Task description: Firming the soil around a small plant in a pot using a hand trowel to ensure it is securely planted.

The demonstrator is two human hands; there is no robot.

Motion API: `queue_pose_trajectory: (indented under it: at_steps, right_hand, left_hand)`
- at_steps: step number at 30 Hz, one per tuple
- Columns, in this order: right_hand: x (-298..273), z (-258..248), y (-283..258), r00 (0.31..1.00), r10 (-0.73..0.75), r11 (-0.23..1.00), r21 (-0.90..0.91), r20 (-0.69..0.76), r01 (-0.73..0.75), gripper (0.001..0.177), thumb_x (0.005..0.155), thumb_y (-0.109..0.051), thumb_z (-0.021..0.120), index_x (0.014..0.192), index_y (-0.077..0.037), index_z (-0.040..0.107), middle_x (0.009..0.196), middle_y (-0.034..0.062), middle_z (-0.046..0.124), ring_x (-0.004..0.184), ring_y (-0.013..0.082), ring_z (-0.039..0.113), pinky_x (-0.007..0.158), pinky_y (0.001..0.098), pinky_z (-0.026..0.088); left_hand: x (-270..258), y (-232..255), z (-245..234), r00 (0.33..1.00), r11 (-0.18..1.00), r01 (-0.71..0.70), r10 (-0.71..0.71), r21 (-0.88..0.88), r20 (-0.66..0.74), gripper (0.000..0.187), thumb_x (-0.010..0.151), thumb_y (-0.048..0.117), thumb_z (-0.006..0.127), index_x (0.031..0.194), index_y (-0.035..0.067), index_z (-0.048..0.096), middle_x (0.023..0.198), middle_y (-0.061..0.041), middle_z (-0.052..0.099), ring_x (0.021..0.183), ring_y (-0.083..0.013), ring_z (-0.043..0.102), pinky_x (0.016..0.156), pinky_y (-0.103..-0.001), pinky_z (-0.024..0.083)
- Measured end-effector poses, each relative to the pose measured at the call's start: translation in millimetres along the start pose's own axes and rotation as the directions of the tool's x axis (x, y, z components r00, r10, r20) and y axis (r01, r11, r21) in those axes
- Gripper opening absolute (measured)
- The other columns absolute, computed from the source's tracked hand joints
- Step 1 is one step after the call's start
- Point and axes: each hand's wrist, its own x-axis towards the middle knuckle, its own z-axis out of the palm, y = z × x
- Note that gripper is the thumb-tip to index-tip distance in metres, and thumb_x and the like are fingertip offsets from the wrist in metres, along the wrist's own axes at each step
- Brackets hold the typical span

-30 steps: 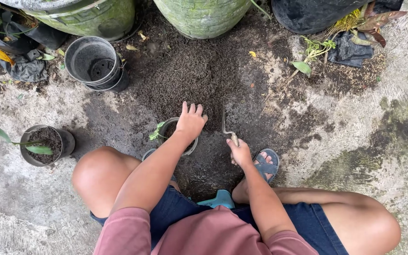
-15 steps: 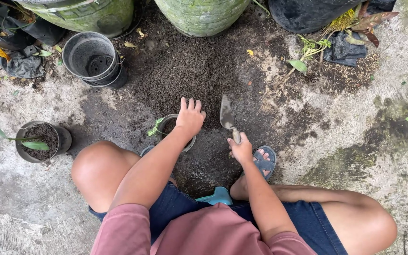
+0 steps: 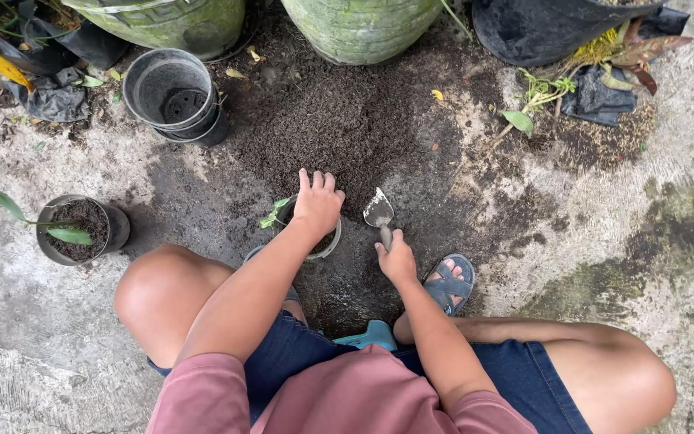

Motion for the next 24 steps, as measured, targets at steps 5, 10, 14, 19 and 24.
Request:
queue_pose_trajectory:
  at_steps: [5,10,14,19,24]
  right_hand:
    - [-8,-29,-3,0.999,0.036,0.999,0.007,-0.028,-0.036,0.049,0.092,-0.041,0.068,0.134,-0.018,0.055,0.125,0.0217,0.069,0.122,0.0391,0.065,0.098,0.0496,0.054]
    - [-27,-68,9,0.998,0.026,0.999,-0.025,-0.059,-0.027,0.049,0.086,-0.040,0.074,0.128,-0.019,0.063,0.124,0.0211,0.070,0.122,0.0382,0.065,0.100,0.0472,0.053]
    - [-58,-99,0,0.999,-0.053,0.996,-0.079,-0.009,0.052,0.042,0.081,-0.034,0.075,0.120,-0.019,0.069,0.117,0.0239,0.071,0.117,0.0414,0.067,0.096,0.0475,0.053]
    - [-102,-126,-34,0.992,-0.114,0.981,-0.152,0.052,0.121,0.039,0.080,-0.026,0.075,0.117,-0.014,0.072,0.112,0.0269,0.073,0.111,0.0448,0.068,0.093,0.0497,0.052]
    - [-114,-118,-36,0.985,-0.104,0.958,-0.254,0.136,0.136,0.040,0.077,-0.029,0.075,0.116,-0.019,0.072,0.108,0.0211,0.075,0.115,0.0435,0.067,0.099,0.0502,0.051]
  left_hand:
    - [-8,-36,5,0.985,0.993,0.118,-0.115,-0.013,0.132,0.060,0.091,0.060,0.060,0.138,0.024,0.064,0.141,-0.016,0.060,0.132,-0.0390,0.055,0.114,-0.071,0.024]
    - [-32,-77,12,0.918,0.966,0.182,-0.100,-0.183,0.384,0.092,0.079,0.082,0.064,0.145,0.019,0.058,0.142,-0.016,0.063,0.126,-0.0350,0.063,0.113,-0.063,0.039]
    - [-24,-85,58,0.959,0.954,0.186,-0.124,-0.236,0.256,0.080,0.072,0.060,0.083,0.138,0.018,0.065,0.136,-0.015,0.060,0.124,-0.0392,0.060,0.102,-0.060,0.044]
    - [-42,-77,76,0.986,0.986,0.149,-0.142,-0.077,0.093,0.062,0.074,0.047,0.087,0.129,0.022,0.072,0.137,-0.014,0.056,0.128,-0.0389,0.052,0.100,-0.060,0.037]
    - [-63,-59,62,0.985,0.996,0.072,-0.062,0.059,-0.162,0.030,0.099,0.024,0.056,0.119,0.018,0.077,0.145,-0.013,0.055,0.143,-0.0422,0.039,0.112,-0.065,0.026]
